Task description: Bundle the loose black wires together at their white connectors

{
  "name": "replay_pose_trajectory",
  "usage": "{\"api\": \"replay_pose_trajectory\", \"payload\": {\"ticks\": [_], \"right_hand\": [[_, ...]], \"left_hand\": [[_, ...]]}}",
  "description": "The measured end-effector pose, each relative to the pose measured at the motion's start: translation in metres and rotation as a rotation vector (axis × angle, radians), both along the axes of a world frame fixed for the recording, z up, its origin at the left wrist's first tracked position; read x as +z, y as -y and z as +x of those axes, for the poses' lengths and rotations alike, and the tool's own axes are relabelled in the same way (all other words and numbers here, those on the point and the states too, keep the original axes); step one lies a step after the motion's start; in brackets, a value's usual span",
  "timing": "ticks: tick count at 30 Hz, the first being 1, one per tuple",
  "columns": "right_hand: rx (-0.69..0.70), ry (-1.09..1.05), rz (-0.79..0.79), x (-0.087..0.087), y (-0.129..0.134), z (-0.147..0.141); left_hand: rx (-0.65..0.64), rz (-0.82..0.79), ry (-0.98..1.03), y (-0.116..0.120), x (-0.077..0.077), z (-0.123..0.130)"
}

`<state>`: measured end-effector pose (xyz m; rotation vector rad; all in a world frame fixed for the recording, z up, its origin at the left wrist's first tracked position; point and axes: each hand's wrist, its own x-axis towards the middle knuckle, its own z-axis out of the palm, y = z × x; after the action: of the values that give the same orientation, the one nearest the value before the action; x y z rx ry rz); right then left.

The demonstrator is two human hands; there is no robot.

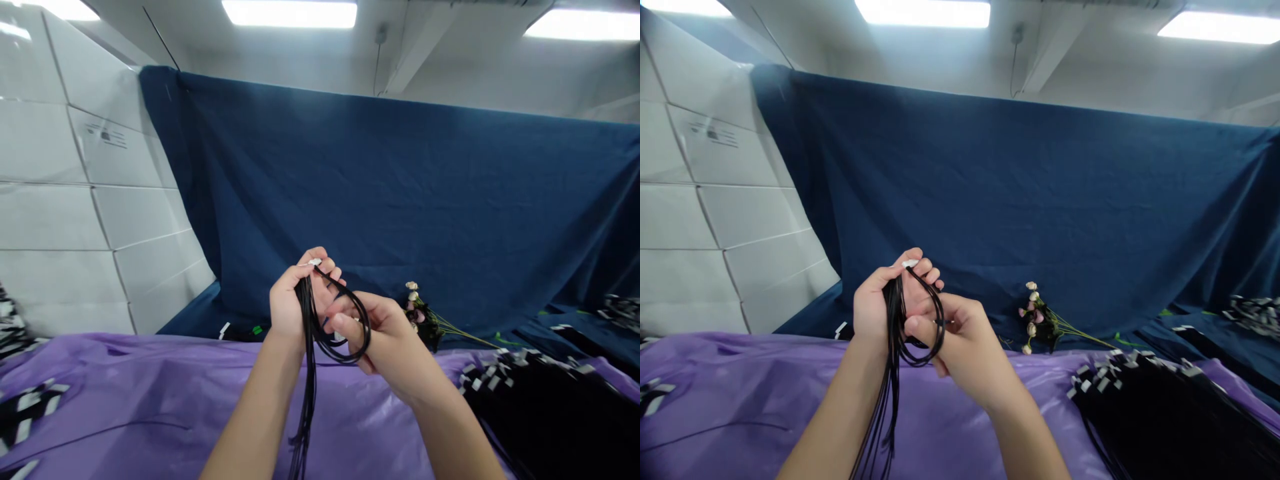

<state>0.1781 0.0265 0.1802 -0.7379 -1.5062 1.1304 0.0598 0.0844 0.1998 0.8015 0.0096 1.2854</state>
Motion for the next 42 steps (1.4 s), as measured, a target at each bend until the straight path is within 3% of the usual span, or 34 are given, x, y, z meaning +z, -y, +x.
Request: {"api": "replay_pose_trajectory", "payload": {"ticks": [3, 6, 11, 20, 27, 32, 38, 42], "right_hand": [[0.276, -0.158, -0.122, -0.004, -0.003, 0.000], [0.368, -0.133, -0.111, -0.010, -0.008, 0.000], [0.271, 0.035, 0.029, -0.017, -0.021, -0.002], [-0.064, 0.393, 0.303, -0.020, -0.026, -0.010], [-0.188, 0.609, 0.318, -0.015, -0.017, -0.002], [-0.151, 0.619, 0.350, -0.011, -0.014, 0.001], [-0.064, 0.574, 0.329, -0.017, -0.018, 0.007], [-0.034, 0.571, 0.300, -0.017, -0.019, 0.012]], "left_hand": [[0.023, -0.002, -0.052, -0.002, -0.002, 0.001], [0.013, -0.011, -0.045, -0.002, -0.002, 0.000], [0.003, 0.004, -0.035, 0.004, 0.004, -0.008], [0.313, 0.140, -0.269, 0.008, 0.005, -0.006], [0.378, 0.241, -0.547, 0.009, -0.003, -0.001], [0.333, 0.171, -0.678, 0.011, -0.005, -0.002], [0.117, 0.057, -0.758, 0.014, -0.009, -0.003], [0.087, 0.064, -0.810, 0.019, -0.006, -0.001]]}}
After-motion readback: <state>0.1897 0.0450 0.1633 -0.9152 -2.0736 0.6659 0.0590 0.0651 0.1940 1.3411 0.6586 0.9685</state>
